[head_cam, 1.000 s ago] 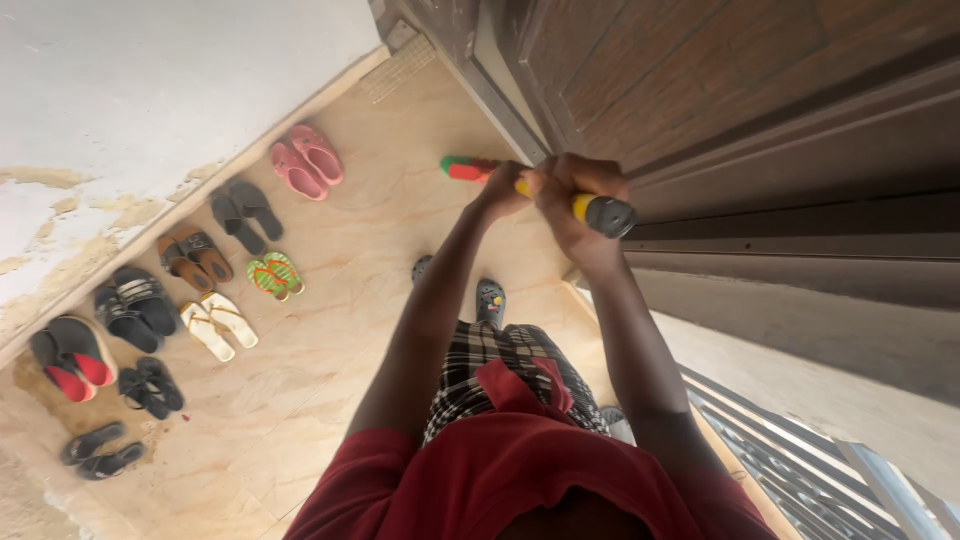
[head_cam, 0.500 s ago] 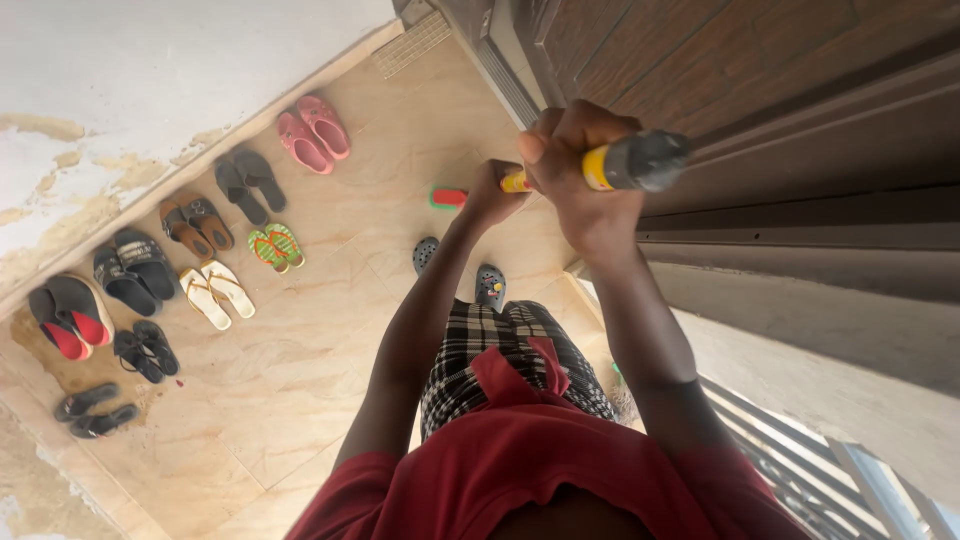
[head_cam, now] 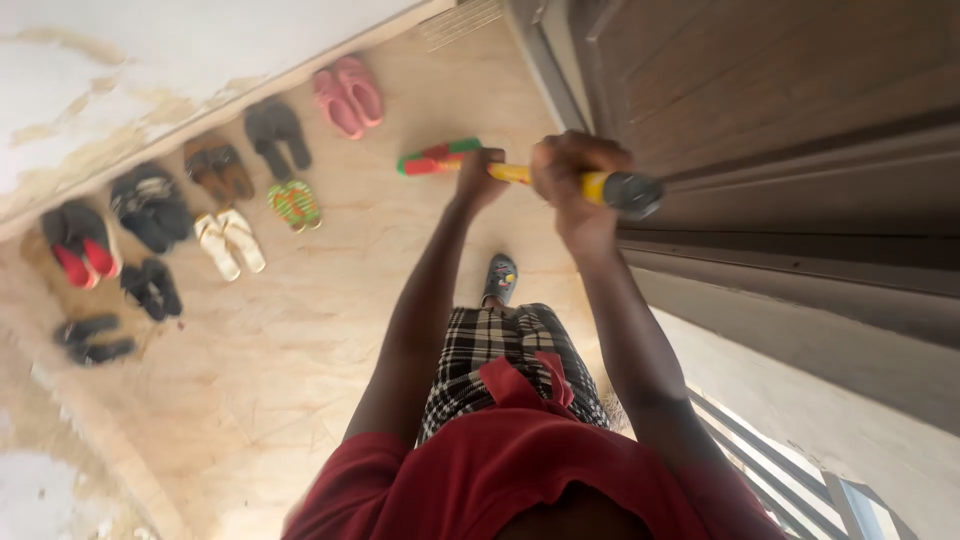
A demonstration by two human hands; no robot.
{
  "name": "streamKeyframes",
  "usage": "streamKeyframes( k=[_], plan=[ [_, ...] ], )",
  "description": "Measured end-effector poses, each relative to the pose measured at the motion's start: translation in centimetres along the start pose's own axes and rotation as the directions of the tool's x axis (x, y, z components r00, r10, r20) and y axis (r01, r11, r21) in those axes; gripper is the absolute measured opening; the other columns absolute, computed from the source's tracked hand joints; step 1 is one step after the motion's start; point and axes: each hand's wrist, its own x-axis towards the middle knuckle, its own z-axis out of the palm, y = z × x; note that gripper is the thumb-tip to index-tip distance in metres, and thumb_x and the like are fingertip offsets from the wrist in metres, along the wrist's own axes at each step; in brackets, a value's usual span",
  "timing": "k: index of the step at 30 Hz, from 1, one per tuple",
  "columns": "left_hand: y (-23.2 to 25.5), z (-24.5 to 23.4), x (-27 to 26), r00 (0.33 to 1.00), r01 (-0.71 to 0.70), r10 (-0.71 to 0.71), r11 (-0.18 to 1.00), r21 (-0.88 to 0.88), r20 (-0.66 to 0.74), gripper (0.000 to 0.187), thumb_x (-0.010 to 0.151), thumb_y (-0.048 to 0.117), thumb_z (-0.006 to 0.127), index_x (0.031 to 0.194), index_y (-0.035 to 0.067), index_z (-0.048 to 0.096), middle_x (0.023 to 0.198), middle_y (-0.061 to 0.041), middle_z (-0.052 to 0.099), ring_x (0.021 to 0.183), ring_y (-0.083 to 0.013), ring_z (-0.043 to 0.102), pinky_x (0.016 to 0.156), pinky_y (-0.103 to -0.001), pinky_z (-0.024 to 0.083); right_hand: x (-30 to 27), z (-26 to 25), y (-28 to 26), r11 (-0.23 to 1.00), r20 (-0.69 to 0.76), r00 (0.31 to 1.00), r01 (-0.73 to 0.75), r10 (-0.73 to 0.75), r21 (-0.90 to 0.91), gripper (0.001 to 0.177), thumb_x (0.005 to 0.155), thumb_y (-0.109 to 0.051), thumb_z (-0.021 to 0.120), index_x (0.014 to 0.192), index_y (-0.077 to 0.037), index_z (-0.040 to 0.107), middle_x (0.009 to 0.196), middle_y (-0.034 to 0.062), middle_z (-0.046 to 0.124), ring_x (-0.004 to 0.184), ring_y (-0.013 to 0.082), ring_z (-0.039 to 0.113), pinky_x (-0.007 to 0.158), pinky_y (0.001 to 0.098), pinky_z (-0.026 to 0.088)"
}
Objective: Sweeping a tiled floor with a brush and organizing sandals in an entryway.
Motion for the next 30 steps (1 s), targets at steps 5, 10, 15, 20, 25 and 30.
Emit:
streamKeyframes(
  k=[5, 10, 15, 20, 25, 30],
  plan=[
    [7.0, -4.7, -5.7, 0.985, 0.171, -0.169, 0.982, -0.074, 0.028, 0.019, 0.073, 0.015, 0.070, 0.064, 0.005, 0.057, 0.061, -0.018, 0.058, 0.059, -0.0369, 0.062, 0.055, -0.045, 0.047, 0.3, 1.8, -1.5, 0.982, -0.009, 0.996, -0.081, 0.083, 0.172, 0.043, 0.104, -0.005, 0.067, 0.074, -0.010, 0.036, 0.062, -0.0012, 0.038, 0.049, 0.0071, 0.032, 0.045, 0.0262, 0.022],
    [8.4, -6.7, -8.6, 0.947, 0.320, -0.318, 0.942, -0.100, 0.038, 0.013, 0.073, 0.018, 0.071, 0.066, 0.008, 0.066, 0.063, -0.017, 0.065, 0.065, -0.0378, 0.067, 0.059, -0.045, 0.050, 0.4, 3.8, -1.7, 0.966, -0.033, 0.992, -0.113, 0.124, 0.234, 0.036, 0.103, -0.003, 0.067, 0.079, -0.010, 0.042, 0.063, 0.0003, 0.040, 0.050, 0.0076, 0.033, 0.043, 0.0248, 0.022],
    [12.0, -9.8, -7.2, 0.997, 0.045, -0.049, 0.997, -0.064, -0.063, 0.016, 0.071, 0.013, 0.070, 0.064, 0.005, 0.057, 0.066, -0.018, 0.063, 0.068, -0.0396, 0.064, 0.059, -0.046, 0.048, -1.0, 4.7, -6.5, 0.980, -0.050, 0.995, 0.096, -0.088, 0.176, 0.026, 0.106, -0.008, 0.067, 0.091, -0.011, 0.047, 0.062, -0.0008, 0.039, 0.045, 0.0070, 0.032, 0.046, 0.0269, 0.028],
    [7.1, -8.2, -4.0, 1.000, -0.003, 0.002, 0.977, -0.213, -0.004, 0.023, 0.081, 0.013, 0.069, 0.073, 0.003, 0.051, 0.069, -0.017, 0.057, 0.067, -0.0328, 0.059, 0.064, -0.041, 0.048, -3.3, 6.7, -4.7, 0.992, 0.115, 0.985, 0.128, -0.125, -0.012, 0.033, 0.109, -0.026, 0.060, 0.084, -0.011, 0.046, 0.063, -0.0022, 0.038, 0.050, 0.0044, 0.036, 0.049, 0.0247, 0.026],
    [0.4, -4.4, -3.3, 0.995, 0.021, 0.024, 0.904, -0.426, 0.099, 0.025, 0.092, 0.021, 0.075, 0.092, 0.004, 0.057, 0.087, -0.014, 0.064, 0.085, -0.0214, 0.059, 0.075, -0.039, 0.051, -4.5, 10.2, -1.8, 0.888, 0.181, 0.974, 0.203, -0.138, -0.412, 0.024, 0.104, -0.011, 0.066, 0.085, -0.002, 0.056, 0.073, 0.0015, 0.052, 0.066, 0.0066, 0.047, 0.058, 0.0287, 0.035],
    [-0.7, -2.2, -3.2, 0.989, -0.066, 0.108, 0.937, -0.342, 0.103, 0.026, 0.082, 0.025, 0.080, 0.096, 0.007, 0.067, 0.099, -0.009, 0.073, 0.094, -0.0171, 0.069, 0.077, -0.036, 0.056, -4.3, 11.6, -3.2, 0.911, 0.092, 0.996, 0.045, -0.008, -0.410, 0.042, 0.104, -0.001, 0.070, 0.074, -0.004, 0.042, 0.066, -0.0013, 0.042, 0.064, 0.0066, 0.037, 0.058, 0.0276, 0.030]
  ],
)
